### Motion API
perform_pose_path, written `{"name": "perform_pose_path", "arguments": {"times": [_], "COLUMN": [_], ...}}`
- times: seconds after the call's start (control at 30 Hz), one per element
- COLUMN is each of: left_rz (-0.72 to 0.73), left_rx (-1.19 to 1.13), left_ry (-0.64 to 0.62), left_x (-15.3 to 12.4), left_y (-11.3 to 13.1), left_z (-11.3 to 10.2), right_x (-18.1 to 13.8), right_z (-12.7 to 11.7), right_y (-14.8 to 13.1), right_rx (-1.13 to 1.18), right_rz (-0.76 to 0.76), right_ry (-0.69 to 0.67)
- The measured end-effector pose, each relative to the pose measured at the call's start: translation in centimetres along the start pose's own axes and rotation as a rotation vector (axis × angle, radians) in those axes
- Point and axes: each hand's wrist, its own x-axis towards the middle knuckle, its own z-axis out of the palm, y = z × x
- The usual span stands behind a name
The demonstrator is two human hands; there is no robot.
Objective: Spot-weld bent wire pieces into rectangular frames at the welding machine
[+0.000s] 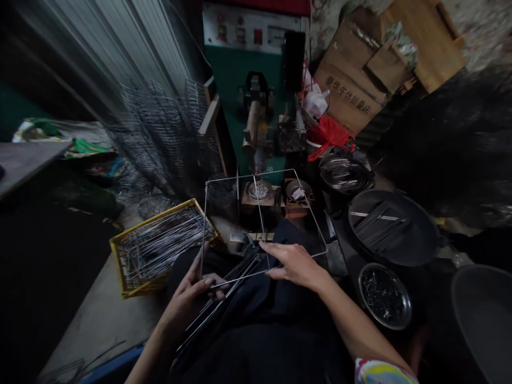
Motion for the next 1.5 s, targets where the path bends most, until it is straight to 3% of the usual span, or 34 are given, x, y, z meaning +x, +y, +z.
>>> {"name": "perform_pose_path", "arguments": {"times": [0.33,0.67,0.8,0.97,1.1,1.3,1.5], "left_rz": [-0.076,-0.045,0.036,0.151,0.217,0.243,0.251], "left_rx": [-0.057,-0.057,-0.065,-0.045,-0.078,-0.097,-0.135], "left_ry": [0.043,-0.002,-0.03,-0.017,-0.016,0.025,0.034], "left_x": [-0.2,0.4,4.2,13.3,18.7,21.7,23.0], "left_y": [0.4,-0.6,0.5,4.4,7.0,8.4,8.1], "left_z": [0.3,-0.7,-1.5,-3.3,-4.6,-6.0,-6.6], "right_x": [0.1,0.1,3.3,12.5,18.6,23.1,24.6], "right_z": [0.3,0.6,-0.4,-4.2,-7.2,-9.1,-9.7], "right_y": [0.1,0.1,2.0,5.5,8.0,11.2,11.9], "right_rx": [0.017,0.006,-0.13,-0.346,-0.417,-0.359,-0.314], "right_rz": [0.029,0.036,0.051,0.091,0.084,-0.026,-0.021], "right_ry": [-0.037,-0.01,0.107,0.306,0.366,0.369,0.389]}}
